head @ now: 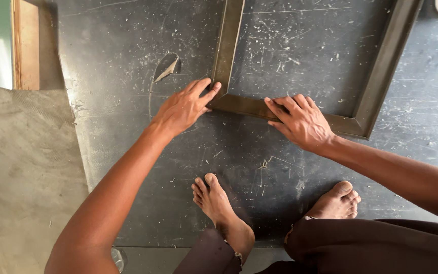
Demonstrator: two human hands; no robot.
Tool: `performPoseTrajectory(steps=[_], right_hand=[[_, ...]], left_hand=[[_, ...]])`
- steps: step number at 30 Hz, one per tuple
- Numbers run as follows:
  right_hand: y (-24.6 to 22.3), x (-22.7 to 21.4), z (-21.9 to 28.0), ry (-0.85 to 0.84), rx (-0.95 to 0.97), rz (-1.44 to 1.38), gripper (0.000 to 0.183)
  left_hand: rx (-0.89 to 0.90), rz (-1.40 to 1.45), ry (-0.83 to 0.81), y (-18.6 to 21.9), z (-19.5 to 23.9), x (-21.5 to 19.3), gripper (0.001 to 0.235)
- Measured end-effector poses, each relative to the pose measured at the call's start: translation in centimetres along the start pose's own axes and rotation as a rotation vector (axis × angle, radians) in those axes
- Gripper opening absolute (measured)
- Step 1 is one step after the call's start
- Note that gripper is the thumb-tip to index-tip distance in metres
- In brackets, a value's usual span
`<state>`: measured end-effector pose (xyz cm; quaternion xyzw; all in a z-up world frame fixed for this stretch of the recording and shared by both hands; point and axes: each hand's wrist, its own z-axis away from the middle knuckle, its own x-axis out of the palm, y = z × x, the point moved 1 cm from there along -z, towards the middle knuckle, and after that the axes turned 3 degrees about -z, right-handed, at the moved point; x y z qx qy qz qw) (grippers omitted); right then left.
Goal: The person joins metal frame pieces by hand using corner connectors, then measures the assembled frame with a tape measure.
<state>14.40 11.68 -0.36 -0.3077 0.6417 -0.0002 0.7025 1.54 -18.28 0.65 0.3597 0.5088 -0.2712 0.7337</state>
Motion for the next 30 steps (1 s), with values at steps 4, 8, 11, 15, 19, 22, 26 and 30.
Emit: performPoseTrajectory(steps=[4,8,11,15,19,22,26,30], right_hand=[[0.2,0.7,0.0,-0.005,-0.002,0.073,0.06],[0.1,0.9,0.1,-0.024,0.042,0.101,0.06],[0.0,0.8,0.0,0.007,0.044,0.072,0.057],[-0.4,0.6,0.1,0.031,0.079,0.053,0.056],[-0.2,0.4,0.0,0.037,0.079,0.037,0.056],[0.1,0.3,-0.1,0.039,0.047,0.027,0.057],[-0.2,-0.1,-0.1,-0.064,0.092,-0.019,0.063],[-1.3,-0.6,0.5,-0.021,0.065,0.005,0.074]], left_hand=[[0.064,0.006,0.041,-0.4,0.2,0.6,0.06],[0.053,0.018,0.001,-0.5,0.1,0.8,0.059],[0.079,-0.003,-0.016,-0.7,-0.1,0.8,0.059],[0.08,-0.016,-0.009,-0.7,-0.3,0.9,0.059],[0.054,-0.017,-0.03,-0.5,-0.6,0.9,0.058],[0.028,-0.027,-0.032,-0.4,-0.7,0.9,0.058],[0.027,-0.061,-0.036,-0.2,-0.8,0.8,0.059],[0.053,-0.072,-0.027,-0.1,-0.5,0.3,0.061]])
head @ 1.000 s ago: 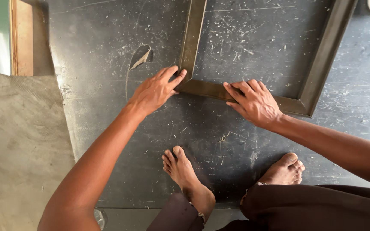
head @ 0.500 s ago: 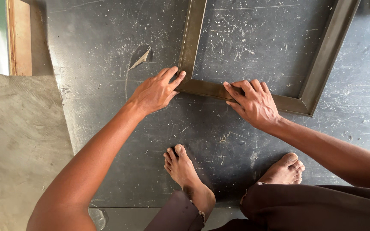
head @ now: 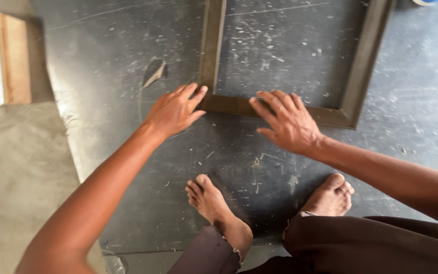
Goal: The person joins metal frame pieces by hand using corner connectors, then measures the assembled frame with a tape measure.
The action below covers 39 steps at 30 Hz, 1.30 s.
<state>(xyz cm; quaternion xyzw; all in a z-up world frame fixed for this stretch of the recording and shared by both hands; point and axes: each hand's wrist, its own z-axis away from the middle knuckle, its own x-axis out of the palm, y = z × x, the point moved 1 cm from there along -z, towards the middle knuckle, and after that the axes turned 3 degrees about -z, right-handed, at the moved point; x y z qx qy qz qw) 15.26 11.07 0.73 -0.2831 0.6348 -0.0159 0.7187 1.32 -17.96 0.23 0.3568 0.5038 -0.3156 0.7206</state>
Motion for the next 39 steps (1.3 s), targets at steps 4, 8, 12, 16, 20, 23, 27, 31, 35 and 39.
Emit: performPoseTrajectory(steps=[4,8,12,16,20,23,27,31,35,39], right_hand=[[-1.6,0.1,3.8,-0.013,0.003,-0.031,0.072],[-2.0,-0.4,9.1,0.467,0.224,-0.209,0.074],[0.5,-0.2,13.0,0.753,0.576,-0.18,0.084],[3.1,1.0,15.0,0.628,0.889,-0.446,0.071],[4.4,1.5,15.1,0.658,1.008,-0.492,0.047],[5.8,1.9,14.7,0.718,1.147,-0.584,0.029],[6.5,1.9,15.2,0.791,1.064,-0.761,0.025],[6.5,2.0,15.2,0.826,1.013,-0.828,0.024],[6.4,1.8,15.1,0.823,1.019,-0.81,0.025],[6.3,1.7,15.1,0.779,1.004,-0.692,0.025]], left_hand=[[0.059,-0.022,0.111,0.5,0.0,-0.7,0.066],[-0.071,0.153,0.044,1.9,-0.2,-1.2,0.065],[-0.135,0.214,0.13,2.8,-0.4,-0.9,0.061],[-0.129,0.177,0.12,2.4,-0.5,-0.6,0.059],[-0.175,0.152,0.02,2.2,-0.9,-0.3,0.061],[-0.175,0.14,0.031,2.2,-0.7,-0.1,0.06],[-0.174,0.132,0.034,2.2,-0.8,0.2,0.059],[-0.173,0.131,0.09,2.5,-0.7,0.1,0.057],[-0.202,0.181,0.122,2.9,-1.1,-0.4,0.056],[-0.275,0.231,0.119,3.2,-1.0,-0.6,0.055]])
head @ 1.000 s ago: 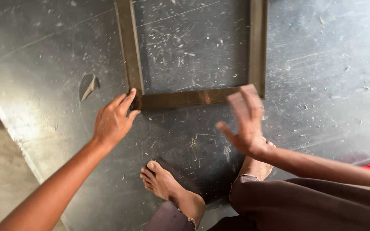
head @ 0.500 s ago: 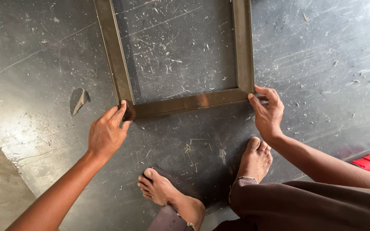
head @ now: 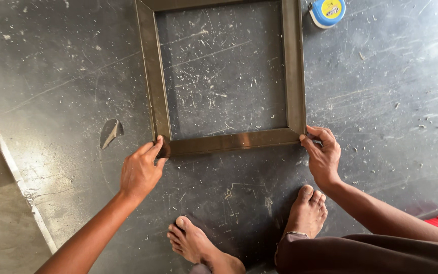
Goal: The person joins metal frame pieces by hand using corner connectors, then measures the assembled frame with a tape measure.
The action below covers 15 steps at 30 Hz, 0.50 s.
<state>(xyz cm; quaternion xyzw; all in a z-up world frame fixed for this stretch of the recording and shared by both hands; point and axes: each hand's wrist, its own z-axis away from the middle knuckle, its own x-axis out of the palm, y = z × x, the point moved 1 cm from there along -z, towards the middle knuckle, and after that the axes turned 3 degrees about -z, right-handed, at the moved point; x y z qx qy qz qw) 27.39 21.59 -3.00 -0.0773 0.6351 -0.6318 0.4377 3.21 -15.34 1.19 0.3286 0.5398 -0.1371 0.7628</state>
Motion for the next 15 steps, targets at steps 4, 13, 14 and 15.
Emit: performPoseTrajectory(steps=[4,13,14,15], right_hand=[[0.2,0.0,-0.1,-0.006,0.014,-0.039,0.026],[0.9,-2.5,-6.9,-0.01,-0.165,0.377,0.04],[0.5,-3.0,-11.2,0.003,-0.637,0.446,0.051],[0.3,-3.9,-14.7,-0.032,-0.695,0.62,0.068]], left_hand=[[-0.035,0.005,-0.032,0.0,0.1,0.2,0.056],[0.0,-0.072,-0.023,1.2,0.1,-1.6,0.065],[-0.002,-0.075,-0.019,1.4,0.0,-2.5,0.065],[-0.031,-0.107,-0.12,1.6,0.2,-3.5,0.071]])
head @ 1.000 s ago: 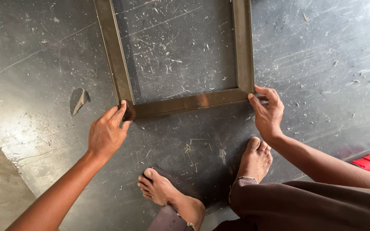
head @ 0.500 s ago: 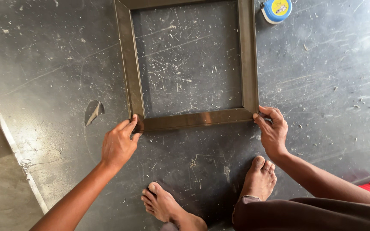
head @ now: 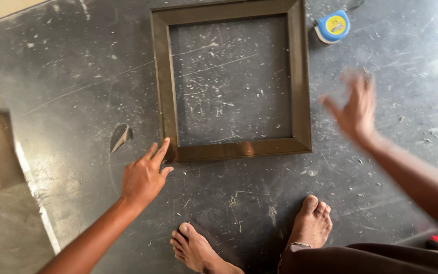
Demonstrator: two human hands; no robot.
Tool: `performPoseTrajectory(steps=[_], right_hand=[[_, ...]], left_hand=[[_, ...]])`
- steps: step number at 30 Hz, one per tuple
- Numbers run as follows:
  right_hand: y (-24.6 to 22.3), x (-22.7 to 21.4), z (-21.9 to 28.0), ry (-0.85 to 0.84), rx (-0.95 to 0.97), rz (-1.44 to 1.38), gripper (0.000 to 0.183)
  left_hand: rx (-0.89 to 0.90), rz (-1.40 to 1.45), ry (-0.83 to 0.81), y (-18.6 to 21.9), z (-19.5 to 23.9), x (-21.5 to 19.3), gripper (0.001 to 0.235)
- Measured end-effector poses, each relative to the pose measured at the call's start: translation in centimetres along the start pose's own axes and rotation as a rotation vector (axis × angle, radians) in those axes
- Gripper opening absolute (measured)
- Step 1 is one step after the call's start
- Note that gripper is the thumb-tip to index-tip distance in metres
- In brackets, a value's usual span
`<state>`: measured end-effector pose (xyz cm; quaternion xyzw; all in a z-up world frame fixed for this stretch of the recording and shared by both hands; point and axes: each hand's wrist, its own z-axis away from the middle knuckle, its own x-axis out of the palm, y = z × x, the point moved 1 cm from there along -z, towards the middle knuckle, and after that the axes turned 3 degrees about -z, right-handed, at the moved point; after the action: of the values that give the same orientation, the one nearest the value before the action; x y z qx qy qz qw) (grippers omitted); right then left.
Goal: The person joins metal frame pieces by hand using corner connectors, then measures the assembled frame with a tape measure.
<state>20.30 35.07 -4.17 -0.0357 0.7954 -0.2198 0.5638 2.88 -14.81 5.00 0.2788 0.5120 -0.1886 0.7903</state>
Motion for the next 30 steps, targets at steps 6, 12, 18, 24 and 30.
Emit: performPoseTrajectory(steps=[6,12,18,24,30], right_hand=[[10.4,1.4,-15.0,-0.35,-0.204,0.294,0.092],[12.2,-0.8,-16.6,-0.565,-0.19,0.53,0.084],[9.9,1.9,-15.4,-0.29,-0.204,0.494,0.103],[11.1,1.4,-12.5,-0.37,0.093,0.2,0.084],[-2.0,-3.6,0.4,-0.487,-0.046,-0.491,0.042]], left_hand=[[0.354,-0.168,0.117,0.9,3.0,-5.2,0.06],[0.498,-0.131,0.138,3.7,6.4,-9.5,0.047],[0.502,0.044,0.272,9.1,3.2,-7.0,0.041],[0.53,0.103,-0.176,13.4,1.7,-3.7,0.043],[0.163,1.092,-0.205,16.7,0.0,7.0,0.052]])
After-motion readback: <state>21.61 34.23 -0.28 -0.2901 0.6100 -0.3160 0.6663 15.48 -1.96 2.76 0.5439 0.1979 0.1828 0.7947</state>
